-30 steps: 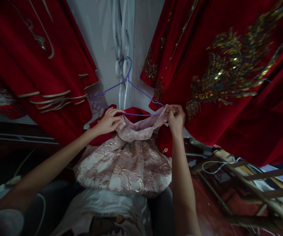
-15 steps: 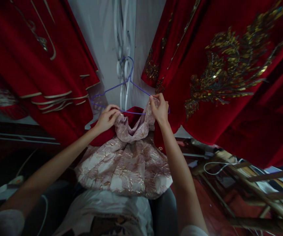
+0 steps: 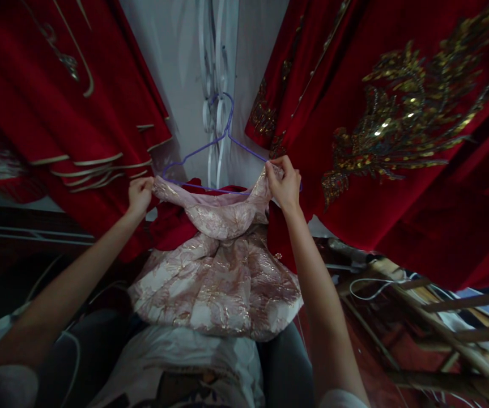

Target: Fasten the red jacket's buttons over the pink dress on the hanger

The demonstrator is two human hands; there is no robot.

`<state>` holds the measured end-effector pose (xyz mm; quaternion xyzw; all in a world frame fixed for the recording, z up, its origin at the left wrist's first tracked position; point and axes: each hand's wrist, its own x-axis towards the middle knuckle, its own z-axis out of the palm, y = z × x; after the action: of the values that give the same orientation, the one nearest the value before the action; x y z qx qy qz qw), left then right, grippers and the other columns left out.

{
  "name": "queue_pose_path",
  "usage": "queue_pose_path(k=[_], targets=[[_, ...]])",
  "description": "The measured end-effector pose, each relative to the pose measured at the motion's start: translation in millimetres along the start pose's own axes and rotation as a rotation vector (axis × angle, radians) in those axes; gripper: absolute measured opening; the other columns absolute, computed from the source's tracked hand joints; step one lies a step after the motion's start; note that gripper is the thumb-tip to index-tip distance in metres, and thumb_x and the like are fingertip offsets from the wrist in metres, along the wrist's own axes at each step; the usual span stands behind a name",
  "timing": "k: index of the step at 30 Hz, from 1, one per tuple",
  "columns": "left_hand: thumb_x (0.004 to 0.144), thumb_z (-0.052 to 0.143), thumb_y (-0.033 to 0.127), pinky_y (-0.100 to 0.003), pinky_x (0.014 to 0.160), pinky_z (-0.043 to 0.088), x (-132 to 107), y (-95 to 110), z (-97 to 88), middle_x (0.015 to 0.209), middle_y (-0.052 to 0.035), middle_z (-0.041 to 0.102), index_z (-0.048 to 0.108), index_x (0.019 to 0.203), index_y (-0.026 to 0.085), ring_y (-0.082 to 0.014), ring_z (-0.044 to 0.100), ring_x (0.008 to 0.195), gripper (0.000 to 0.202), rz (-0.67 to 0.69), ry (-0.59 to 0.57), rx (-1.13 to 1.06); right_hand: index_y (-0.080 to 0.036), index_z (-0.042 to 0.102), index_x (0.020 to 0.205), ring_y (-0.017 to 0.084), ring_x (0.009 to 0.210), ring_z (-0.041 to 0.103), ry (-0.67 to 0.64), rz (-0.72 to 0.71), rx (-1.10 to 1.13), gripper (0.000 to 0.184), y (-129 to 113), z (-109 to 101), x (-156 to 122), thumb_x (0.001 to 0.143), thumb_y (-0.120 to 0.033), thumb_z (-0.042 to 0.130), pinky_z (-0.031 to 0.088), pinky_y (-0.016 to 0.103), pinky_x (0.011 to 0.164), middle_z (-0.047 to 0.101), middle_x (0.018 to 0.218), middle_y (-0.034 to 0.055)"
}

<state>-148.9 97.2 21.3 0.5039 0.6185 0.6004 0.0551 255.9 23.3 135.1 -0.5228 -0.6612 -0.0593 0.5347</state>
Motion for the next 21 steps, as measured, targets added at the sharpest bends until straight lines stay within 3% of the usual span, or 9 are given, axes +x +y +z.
queue_pose_path(k=[5,9,12,17,21], targets=[[0.085,0.053,0.037,-0.035,0.100,0.041,5.0,-1.8,0.0,0.095,-0.0066,0.062,0.068,0.087,0.017,-0.0204,0.056,0.103,0.025,0.063,0.035,-0.027,-0.021,0.064,0.093,0.019,0.079,0.064,0.056,-0.061,0.034,0.032,5.8,3.7,1.7,0.088,-0.050,0.051,0.049,0.031,0.078,0.069,0.085,0.0033],[0.085,0.055,0.038,-0.038,0.101,0.038,16.4,14.6,5.4,0.099,-0.0075,0.061,0.068,0.083,0.018,-0.0221,0.054,0.105,0.025,0.154,0.006,-0.033,-0.022,0.064,0.091,0.019,0.077,0.064,0.071,-0.085,0.042,0.031,9.4,4.2,1.8,0.087,-0.051,0.053,0.049,0.033,0.079,0.069,0.085,0.0026],[0.085,0.056,0.039,-0.039,0.103,0.035,24.6,38.1,13.7,0.106,-0.0069,0.060,0.068,0.081,0.019,-0.0222,0.052,0.110,0.024,0.260,-0.048,-0.003,-0.022,0.064,0.092,0.019,0.078,0.064,0.077,-0.087,0.033,0.032,9.4,2.9,0.7,0.088,-0.051,0.052,0.048,0.034,0.079,0.070,0.087,0.0030],[0.088,0.053,0.043,-0.041,0.105,0.033,24.4,75.8,26.0,0.102,-0.0042,0.064,0.068,0.084,0.021,-0.0208,0.055,0.106,0.028,0.398,-0.172,0.006,-0.022,0.063,0.093,0.019,0.078,0.064,0.075,-0.092,0.023,0.030,8.5,4.1,-0.8,0.088,-0.050,0.052,0.048,0.034,0.079,0.069,0.087,0.0031],[0.090,0.046,0.046,-0.040,0.100,0.039,20.2,86.8,26.3,0.098,-0.0055,0.067,0.068,0.089,0.019,-0.0209,0.059,0.100,0.034,0.467,-0.335,-0.073,-0.022,0.063,0.092,0.018,0.075,0.063,0.076,-0.096,0.017,0.029,8.1,5.9,-1.3,0.089,-0.049,0.051,0.048,0.033,0.077,0.069,0.085,0.0029]])
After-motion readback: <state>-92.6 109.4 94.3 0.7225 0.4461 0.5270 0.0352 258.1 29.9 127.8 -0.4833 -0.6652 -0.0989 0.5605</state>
